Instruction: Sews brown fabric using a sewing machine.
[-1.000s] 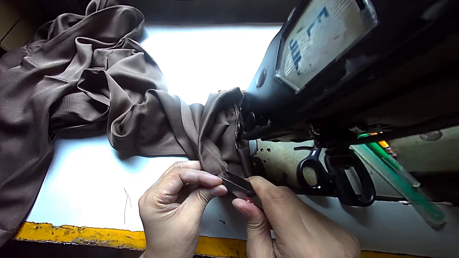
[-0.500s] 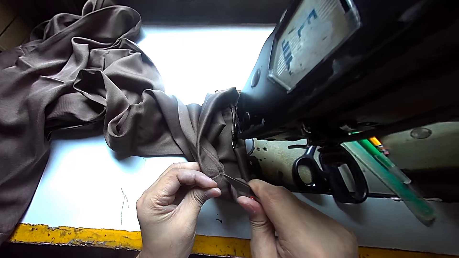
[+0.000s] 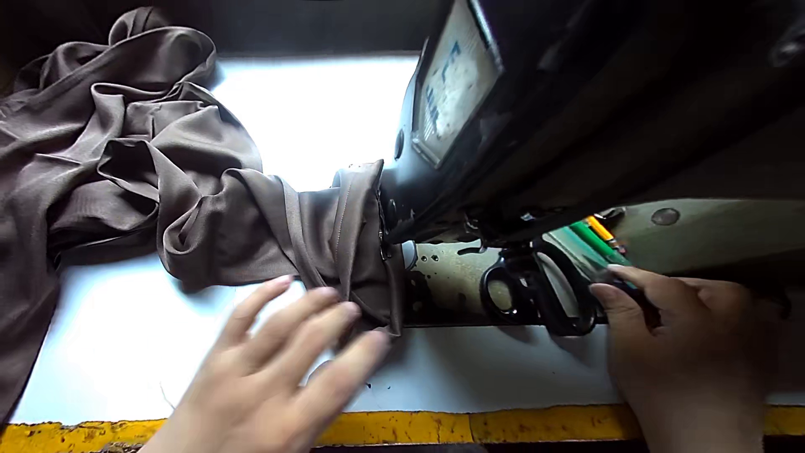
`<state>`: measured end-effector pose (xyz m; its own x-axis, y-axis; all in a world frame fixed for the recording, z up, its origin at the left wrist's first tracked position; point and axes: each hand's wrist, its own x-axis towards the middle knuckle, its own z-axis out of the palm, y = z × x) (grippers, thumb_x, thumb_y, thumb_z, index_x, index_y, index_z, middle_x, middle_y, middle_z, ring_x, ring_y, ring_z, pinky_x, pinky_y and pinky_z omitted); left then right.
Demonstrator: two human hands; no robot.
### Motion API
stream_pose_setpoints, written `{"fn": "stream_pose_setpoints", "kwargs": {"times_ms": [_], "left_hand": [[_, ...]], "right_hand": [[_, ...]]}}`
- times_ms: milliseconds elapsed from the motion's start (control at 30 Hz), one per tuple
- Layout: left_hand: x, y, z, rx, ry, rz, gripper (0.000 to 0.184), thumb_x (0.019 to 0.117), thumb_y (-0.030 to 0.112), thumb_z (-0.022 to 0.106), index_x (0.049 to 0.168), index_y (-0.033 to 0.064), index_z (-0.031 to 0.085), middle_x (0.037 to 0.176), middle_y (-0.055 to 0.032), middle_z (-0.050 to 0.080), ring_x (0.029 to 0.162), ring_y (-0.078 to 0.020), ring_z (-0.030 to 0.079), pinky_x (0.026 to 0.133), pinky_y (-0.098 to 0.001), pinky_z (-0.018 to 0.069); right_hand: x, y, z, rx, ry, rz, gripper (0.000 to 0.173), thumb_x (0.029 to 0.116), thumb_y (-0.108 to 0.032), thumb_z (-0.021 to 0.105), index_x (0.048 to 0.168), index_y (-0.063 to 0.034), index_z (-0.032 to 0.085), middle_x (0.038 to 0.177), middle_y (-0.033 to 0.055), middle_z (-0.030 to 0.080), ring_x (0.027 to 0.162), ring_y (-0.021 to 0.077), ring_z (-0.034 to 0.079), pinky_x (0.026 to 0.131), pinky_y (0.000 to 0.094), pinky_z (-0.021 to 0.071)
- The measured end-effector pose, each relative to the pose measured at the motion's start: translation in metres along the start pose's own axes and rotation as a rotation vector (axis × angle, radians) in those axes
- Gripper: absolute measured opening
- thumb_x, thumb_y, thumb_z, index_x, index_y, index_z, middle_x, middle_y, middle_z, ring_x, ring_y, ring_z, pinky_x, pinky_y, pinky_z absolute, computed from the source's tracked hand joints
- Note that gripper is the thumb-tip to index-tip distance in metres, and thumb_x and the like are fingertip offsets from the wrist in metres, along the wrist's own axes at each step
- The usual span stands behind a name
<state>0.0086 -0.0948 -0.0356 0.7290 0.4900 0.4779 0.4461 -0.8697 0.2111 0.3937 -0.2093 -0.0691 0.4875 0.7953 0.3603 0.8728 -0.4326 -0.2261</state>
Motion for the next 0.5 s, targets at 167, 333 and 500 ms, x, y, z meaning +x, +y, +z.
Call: {"fn": "stream_pose_setpoints", "kwargs": {"times_ms": [167,333,500], "left_hand": [[0.038,-0.033,0.011,0.126,-0.25,0.32,0.032,0.0967,0.006,0.047,0.114,0.01,0.073,0.123,-0.0084,0.072,0.139,-0.0333,0.052,0.123,-0.0664,0.0207],[0.048,-0.049,-0.007,0.078,-0.275,0.403,0.017,0.0929,0.016,0.052,0.084,0.0124,0.066,0.086,-0.0017,0.068,0.1,-0.0232,0.067,0.116,-0.0606,0.0337],[0.038,-0.06,-0.014,0.191,-0.306,0.274,0.034,0.0887,0.052,0.061,0.082,0.0189,0.062,0.079,0.0026,0.06,0.082,-0.0188,0.062,0.101,-0.0578,0.041]], "right_hand": [[-0.012,-0.035,-0.015,0.125,0.09,-0.196,0.037,0.1036,-0.025,0.058,0.123,0.0038,0.069,0.12,0.0327,0.064,0.113,0.0496,0.061,0.096,0.0644,0.0469],[-0.01,-0.118,-0.003,0.536,-0.255,-0.762,0.04,0.1005,-0.02,0.055,0.14,-0.0179,0.062,0.143,0.0015,0.061,0.117,0.0102,0.066,0.091,0.0302,0.0589],[0.037,-0.137,0.017,0.608,-0.588,-0.723,0.026,0.0984,-0.035,0.062,0.122,-0.0269,0.068,0.101,-0.0109,0.067,0.074,-0.0013,0.06,0.063,0.0223,0.0529]]}}
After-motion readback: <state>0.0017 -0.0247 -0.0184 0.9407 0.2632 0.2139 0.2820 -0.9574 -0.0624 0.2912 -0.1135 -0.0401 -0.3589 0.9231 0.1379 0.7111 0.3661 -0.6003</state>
